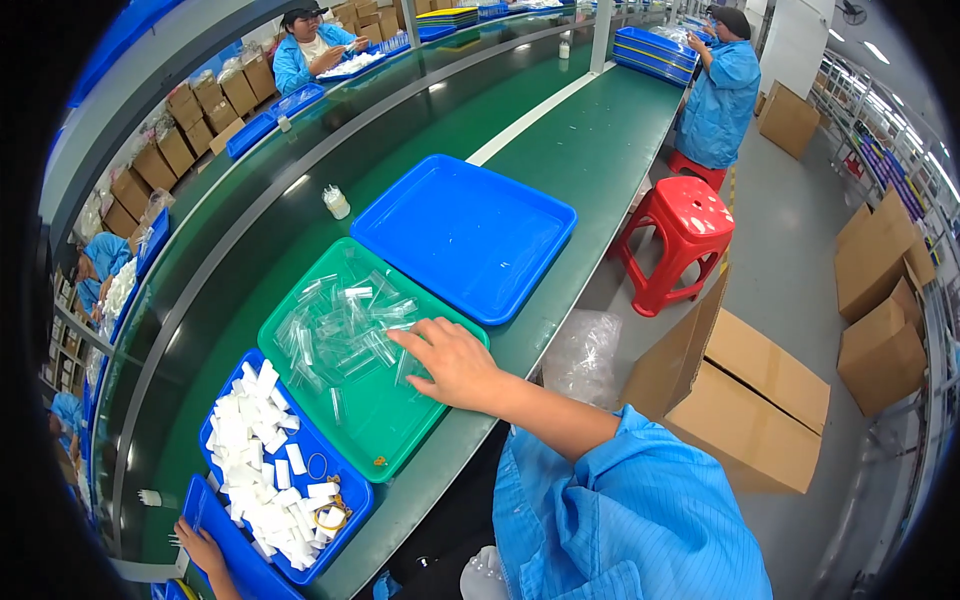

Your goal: The person attaches white pieces onto a plastic holder, slides clear tubes over each piece, and secures the bundle with a rubber band before placing it onto the assembly line track. They then begin assembling another unit with white pieces and a holder.

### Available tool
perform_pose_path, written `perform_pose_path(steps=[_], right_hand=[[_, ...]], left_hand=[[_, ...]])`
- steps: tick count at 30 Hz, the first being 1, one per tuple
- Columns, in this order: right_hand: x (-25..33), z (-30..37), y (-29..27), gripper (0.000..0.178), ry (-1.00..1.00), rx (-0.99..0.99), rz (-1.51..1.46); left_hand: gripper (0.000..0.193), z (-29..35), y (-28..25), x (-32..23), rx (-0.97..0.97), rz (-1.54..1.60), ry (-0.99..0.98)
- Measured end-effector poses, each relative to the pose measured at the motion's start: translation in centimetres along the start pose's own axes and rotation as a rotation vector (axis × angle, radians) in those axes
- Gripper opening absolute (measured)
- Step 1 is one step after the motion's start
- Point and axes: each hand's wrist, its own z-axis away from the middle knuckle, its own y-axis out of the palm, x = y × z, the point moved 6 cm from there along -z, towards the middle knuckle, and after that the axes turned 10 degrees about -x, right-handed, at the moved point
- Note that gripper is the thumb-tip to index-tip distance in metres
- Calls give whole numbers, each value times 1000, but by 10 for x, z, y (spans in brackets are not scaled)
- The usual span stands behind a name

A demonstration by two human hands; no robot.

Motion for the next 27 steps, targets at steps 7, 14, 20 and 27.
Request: perform_pose_path(steps=[7, 14, 20, 27], right_hand=[[-2, 2, 3, 56, -27, 9, 109], [-2, 6, 7, 50, 21, 73, 35], [6, -2, -5, 46, -59, 9, -44], [29, -17, -13, 27, 18, -170, -227]], left_hand=[[51, -23, 18, 16, 44, -169, 2], [60, -9, 10, 47, 86, -94, -204], [47, 43, 22, 94, -50, 580, -211], [23, 68, -72, -9, -47, 422, -357]])
